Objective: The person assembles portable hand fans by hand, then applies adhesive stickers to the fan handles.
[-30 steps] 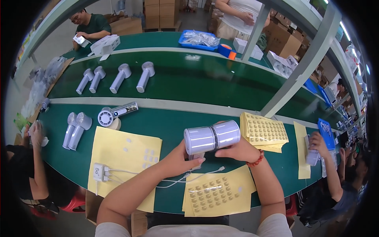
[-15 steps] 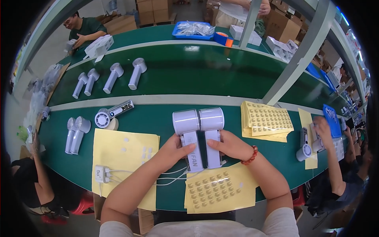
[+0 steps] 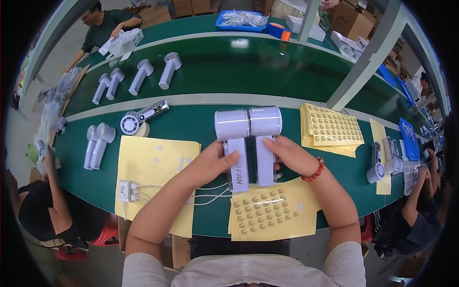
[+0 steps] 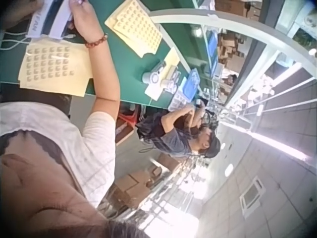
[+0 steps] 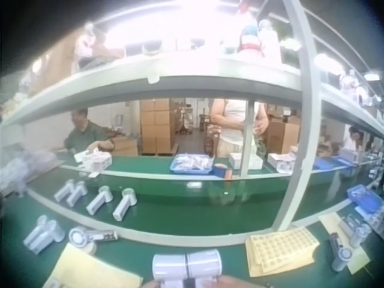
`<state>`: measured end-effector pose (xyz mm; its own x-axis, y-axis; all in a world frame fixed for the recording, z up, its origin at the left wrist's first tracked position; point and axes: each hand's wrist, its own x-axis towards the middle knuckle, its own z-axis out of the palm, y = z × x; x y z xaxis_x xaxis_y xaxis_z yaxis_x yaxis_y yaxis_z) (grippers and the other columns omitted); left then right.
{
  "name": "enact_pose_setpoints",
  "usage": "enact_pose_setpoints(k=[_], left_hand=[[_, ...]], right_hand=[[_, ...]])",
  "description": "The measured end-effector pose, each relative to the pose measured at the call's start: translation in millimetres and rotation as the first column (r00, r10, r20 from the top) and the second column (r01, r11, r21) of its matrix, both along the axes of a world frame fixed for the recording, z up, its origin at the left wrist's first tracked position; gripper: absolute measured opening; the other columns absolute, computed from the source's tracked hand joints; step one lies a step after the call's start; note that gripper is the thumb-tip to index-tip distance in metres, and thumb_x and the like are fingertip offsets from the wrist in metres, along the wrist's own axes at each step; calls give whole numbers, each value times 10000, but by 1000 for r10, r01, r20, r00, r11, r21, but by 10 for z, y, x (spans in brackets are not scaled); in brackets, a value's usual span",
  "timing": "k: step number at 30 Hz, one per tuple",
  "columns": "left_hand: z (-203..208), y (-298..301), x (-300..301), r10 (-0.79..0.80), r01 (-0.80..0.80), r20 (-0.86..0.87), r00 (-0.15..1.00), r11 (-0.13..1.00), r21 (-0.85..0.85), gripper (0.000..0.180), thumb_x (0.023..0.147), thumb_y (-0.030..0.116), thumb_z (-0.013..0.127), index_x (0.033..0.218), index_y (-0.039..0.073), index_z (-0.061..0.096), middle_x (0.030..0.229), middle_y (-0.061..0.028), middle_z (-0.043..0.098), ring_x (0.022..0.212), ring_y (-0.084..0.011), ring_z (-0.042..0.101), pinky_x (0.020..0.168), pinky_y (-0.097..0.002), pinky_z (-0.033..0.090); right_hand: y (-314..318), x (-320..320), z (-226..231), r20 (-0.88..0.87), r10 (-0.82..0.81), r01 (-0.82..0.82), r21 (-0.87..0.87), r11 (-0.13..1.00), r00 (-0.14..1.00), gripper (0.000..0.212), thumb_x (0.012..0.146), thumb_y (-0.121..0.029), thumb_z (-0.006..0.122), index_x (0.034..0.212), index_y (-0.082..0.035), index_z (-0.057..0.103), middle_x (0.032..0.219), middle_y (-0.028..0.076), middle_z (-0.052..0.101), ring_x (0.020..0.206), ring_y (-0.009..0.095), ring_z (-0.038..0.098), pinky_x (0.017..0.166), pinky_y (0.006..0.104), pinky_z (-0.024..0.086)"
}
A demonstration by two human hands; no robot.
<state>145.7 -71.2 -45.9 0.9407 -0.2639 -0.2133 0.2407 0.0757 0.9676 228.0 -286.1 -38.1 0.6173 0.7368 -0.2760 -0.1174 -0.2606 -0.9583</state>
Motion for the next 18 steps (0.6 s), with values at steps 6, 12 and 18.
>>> enact_pose_setpoints(k=[6, 12, 18], left_hand=[[36, -65, -37, 9, -77, 266, 964, 966, 248, 466, 797, 200, 656, 1176, 21, 454, 1082, -91, 538, 981, -166, 529, 833, -326, 449], [74, -47, 8, 4, -361, 674, 739, 847, 390, 521, 705, 108, 707, 1175, 78, 486, 1089, -130, 518, 1058, -274, 515, 888, -335, 420], [-65, 4, 14, -77, -652, 963, 259, 722, 233, 592, 664, 66, 676, 1223, 117, 487, 1259, -163, 446, 1138, -319, 465, 982, -409, 352]], right_hand=[[-26, -151, 266, 496, 80, -42, -87, 995, 864, 318, 826, -247, 594, 1042, -16, 560, 862, 93, 608, 731, 154, 579, 681, 279, 478], [-59, -188, 434, 942, 88, 77, -118, 990, 323, 518, 624, -168, 725, 1107, -106, 548, 971, 100, 583, 828, 277, 543, 764, 382, 438], [52, -192, 366, 998, 58, 108, -58, 992, 7, 549, 704, -109, 601, 1237, -145, 477, 1139, 73, 539, 806, 206, 539, 717, 316, 409]])
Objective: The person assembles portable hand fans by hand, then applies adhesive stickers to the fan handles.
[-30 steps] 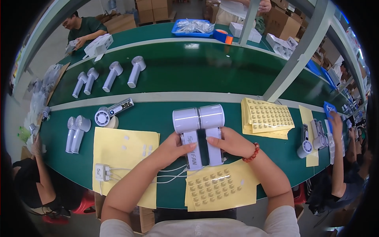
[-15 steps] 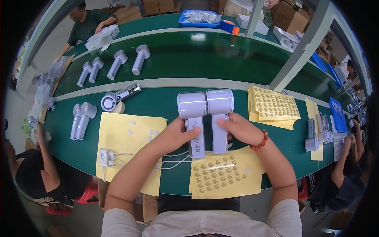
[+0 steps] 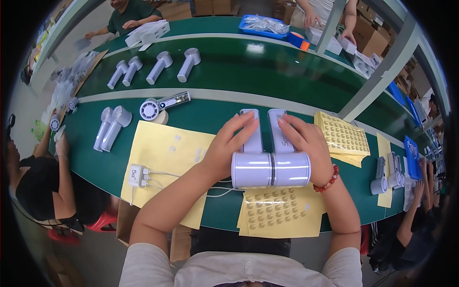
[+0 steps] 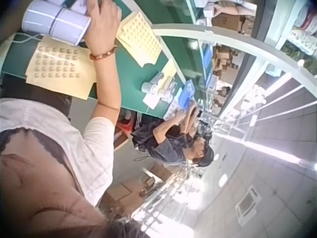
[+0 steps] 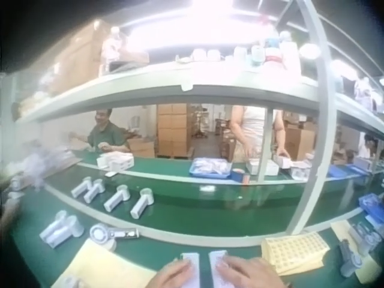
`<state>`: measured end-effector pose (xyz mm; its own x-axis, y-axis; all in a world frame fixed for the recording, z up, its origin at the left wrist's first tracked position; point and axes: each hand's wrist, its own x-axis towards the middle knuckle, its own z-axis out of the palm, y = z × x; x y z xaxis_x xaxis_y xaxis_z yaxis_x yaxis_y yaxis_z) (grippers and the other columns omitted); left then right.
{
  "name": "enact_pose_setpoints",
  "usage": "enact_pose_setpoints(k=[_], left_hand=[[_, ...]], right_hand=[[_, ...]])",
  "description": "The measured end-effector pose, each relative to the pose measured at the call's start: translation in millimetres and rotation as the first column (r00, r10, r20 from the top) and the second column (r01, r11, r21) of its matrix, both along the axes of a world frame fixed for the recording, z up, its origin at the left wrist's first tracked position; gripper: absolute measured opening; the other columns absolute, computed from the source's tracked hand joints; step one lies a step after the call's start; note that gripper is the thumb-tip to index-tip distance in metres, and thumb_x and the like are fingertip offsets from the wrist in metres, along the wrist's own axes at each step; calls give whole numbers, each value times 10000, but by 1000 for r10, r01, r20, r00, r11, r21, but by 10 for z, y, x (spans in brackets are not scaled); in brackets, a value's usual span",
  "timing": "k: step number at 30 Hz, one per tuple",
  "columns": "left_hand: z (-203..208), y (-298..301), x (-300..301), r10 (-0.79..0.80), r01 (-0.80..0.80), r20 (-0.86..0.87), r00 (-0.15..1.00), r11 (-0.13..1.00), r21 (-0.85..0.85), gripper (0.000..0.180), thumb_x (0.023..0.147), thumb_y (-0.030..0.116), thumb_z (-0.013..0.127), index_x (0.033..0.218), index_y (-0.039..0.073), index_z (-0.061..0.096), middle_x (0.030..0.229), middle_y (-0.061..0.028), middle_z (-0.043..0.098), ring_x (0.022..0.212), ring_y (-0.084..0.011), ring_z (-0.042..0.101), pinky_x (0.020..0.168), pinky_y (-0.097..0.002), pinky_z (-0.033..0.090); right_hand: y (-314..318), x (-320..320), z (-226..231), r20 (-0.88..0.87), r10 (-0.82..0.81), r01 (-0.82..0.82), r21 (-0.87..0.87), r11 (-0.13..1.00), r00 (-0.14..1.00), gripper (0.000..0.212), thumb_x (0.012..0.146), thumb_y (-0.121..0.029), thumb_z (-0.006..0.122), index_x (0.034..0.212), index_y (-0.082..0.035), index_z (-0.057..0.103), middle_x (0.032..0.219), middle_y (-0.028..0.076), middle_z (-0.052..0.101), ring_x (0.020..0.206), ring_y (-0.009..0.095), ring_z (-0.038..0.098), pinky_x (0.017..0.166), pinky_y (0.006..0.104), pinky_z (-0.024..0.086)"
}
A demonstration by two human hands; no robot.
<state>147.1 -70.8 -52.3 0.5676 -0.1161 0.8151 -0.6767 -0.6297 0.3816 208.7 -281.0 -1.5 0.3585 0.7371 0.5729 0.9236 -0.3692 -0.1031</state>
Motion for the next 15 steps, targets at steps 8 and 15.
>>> enact_pose_setpoints(k=[8, 15], left_hand=[[-129, 69, -50, 26, -118, 438, 899, 976, 183, 398, 707, 67, 636, 1071, 220, 586, 1154, -117, 529, 1023, -251, 567, 1000, -484, 295], [-2, 98, -128, -32, -54, 326, 945, 966, 253, 468, 690, 55, 662, 1119, 182, 523, 1147, -128, 522, 1009, -250, 559, 1006, -476, 293]], right_hand=[[3, -26, -180, 248, 64, -116, 204, 972, 967, 500, 659, -58, 626, 1144, -156, 554, 1196, 138, 500, 816, 246, 542, 697, 349, 423], [-17, -25, -146, 226, 76, -129, 229, 965, 971, 441, 653, -73, 638, 1088, -90, 565, 1103, 99, 559, 894, 252, 552, 813, 407, 426]])
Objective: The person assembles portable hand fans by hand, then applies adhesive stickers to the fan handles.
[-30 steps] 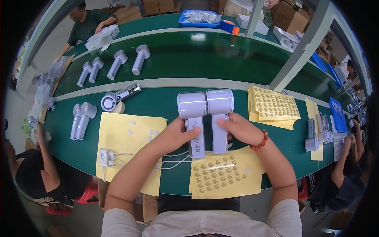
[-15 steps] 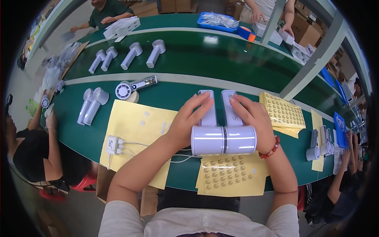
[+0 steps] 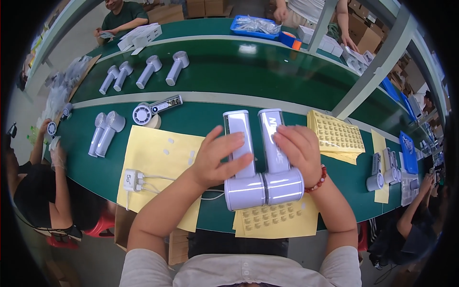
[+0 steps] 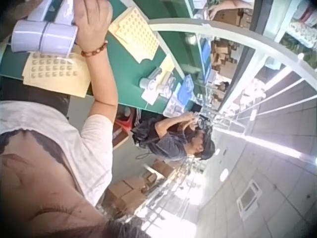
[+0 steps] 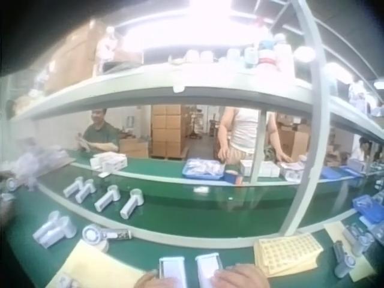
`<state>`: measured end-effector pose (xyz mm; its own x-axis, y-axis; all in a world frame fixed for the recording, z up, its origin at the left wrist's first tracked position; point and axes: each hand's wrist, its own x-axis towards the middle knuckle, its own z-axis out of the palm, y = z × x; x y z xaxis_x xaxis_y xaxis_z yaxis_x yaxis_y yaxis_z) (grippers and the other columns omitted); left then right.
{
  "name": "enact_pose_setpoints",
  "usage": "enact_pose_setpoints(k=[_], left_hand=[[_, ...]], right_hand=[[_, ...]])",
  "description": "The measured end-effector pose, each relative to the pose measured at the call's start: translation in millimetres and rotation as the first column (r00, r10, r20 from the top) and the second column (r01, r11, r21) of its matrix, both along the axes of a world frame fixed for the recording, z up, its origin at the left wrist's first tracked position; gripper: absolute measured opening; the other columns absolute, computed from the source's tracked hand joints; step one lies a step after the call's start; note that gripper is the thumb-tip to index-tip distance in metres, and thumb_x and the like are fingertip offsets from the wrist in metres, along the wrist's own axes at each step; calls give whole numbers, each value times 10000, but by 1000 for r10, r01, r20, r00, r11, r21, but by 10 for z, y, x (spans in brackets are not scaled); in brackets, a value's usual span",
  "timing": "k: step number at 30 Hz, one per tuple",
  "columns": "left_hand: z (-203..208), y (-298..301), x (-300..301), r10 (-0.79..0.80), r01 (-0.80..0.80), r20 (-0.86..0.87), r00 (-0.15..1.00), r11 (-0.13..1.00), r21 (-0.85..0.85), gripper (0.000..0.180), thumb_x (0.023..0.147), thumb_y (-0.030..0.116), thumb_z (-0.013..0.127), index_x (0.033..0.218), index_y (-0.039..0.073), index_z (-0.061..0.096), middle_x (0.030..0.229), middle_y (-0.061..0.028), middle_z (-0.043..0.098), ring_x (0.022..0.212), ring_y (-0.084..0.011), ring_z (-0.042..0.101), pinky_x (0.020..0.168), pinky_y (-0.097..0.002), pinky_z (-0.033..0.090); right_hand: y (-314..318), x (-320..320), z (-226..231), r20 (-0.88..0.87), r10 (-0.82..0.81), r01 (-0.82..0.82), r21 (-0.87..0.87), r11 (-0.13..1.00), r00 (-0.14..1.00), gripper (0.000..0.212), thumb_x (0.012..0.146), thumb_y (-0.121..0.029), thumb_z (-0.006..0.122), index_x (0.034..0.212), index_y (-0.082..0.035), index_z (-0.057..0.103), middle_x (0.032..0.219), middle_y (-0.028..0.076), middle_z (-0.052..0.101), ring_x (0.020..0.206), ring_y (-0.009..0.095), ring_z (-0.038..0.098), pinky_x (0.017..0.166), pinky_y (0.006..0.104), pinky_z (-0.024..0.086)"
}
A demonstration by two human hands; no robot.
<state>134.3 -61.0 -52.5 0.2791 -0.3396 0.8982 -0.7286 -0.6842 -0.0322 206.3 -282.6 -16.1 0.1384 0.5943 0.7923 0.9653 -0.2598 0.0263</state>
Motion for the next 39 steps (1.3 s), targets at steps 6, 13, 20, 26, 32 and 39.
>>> enact_pose_setpoints(k=[6, 13, 20, 26, 32, 39], left_hand=[[-6, -61, 233, -559, -243, -488, 670, 456, -856, 509, 774, 152, 682, 1161, 33, 373, 1078, -97, 521, 976, -197, 548, 852, -313, 445], [33, 172, 334, -977, -351, -53, 206, -23, -936, 483, 906, 345, 467, 1260, 33, 364, 1146, -95, 511, 1077, -207, 511, 877, -353, 456], [99, 325, 374, -613, -520, -713, 340, 509, -686, 453, 788, 278, 661, 1121, -2, 533, 992, -84, 576, 837, -130, 552, 751, -276, 458], [59, 358, 441, 47, -660, -896, 442, 693, -289, 469, 756, 404, 651, 1008, 9, 621, 795, -127, 654, 708, -211, 629, 648, -299, 476], [-123, 503, 439, 404, -707, -819, 408, 707, -3, 379, 813, 371, 569, 874, 1, 623, 672, -174, 584, 623, -331, 567, 584, -393, 433], [-74, 370, 378, 482, -713, -764, 429, 700, 41, 364, 847, 283, 552, 1014, -40, 574, 913, -189, 572, 828, -328, 564, 728, -386, 441]], right_hand=[[-68, 225, -260, -885, 417, 22, 430, 902, 208, 221, 878, -126, 536, 1062, -22, 471, 947, 72, 594, 922, 142, 585, 808, 262, 454], [9, 262, -250, -663, 595, 158, 598, 786, -453, 497, 941, -398, 339, 1255, -13, 352, 1178, 164, 509, 1019, 242, 543, 884, 370, 448], [83, 404, -288, -840, 370, 110, 357, 928, -397, 451, 879, -313, 538, 1210, -34, 408, 1116, 95, 506, 944, 178, 552, 830, 348, 466], [480, 448, -250, -994, -75, 36, -72, 997, 78, 520, 762, -435, 647, 990, 26, 575, 857, 112, 617, 731, 168, 609, 666, 299, 500], [990, 416, -343, -831, -253, 146, -207, 967, 496, 522, 735, -370, 649, 1014, 42, 493, 893, 239, 594, 845, 367, 586, 739, 417, 465], [703, 247, -191, -506, -515, 308, -438, 845, 692, 409, 785, -399, 588, 907, -9, 600, 963, 161, 566, 969, 280, 517, 785, 378, 472]])
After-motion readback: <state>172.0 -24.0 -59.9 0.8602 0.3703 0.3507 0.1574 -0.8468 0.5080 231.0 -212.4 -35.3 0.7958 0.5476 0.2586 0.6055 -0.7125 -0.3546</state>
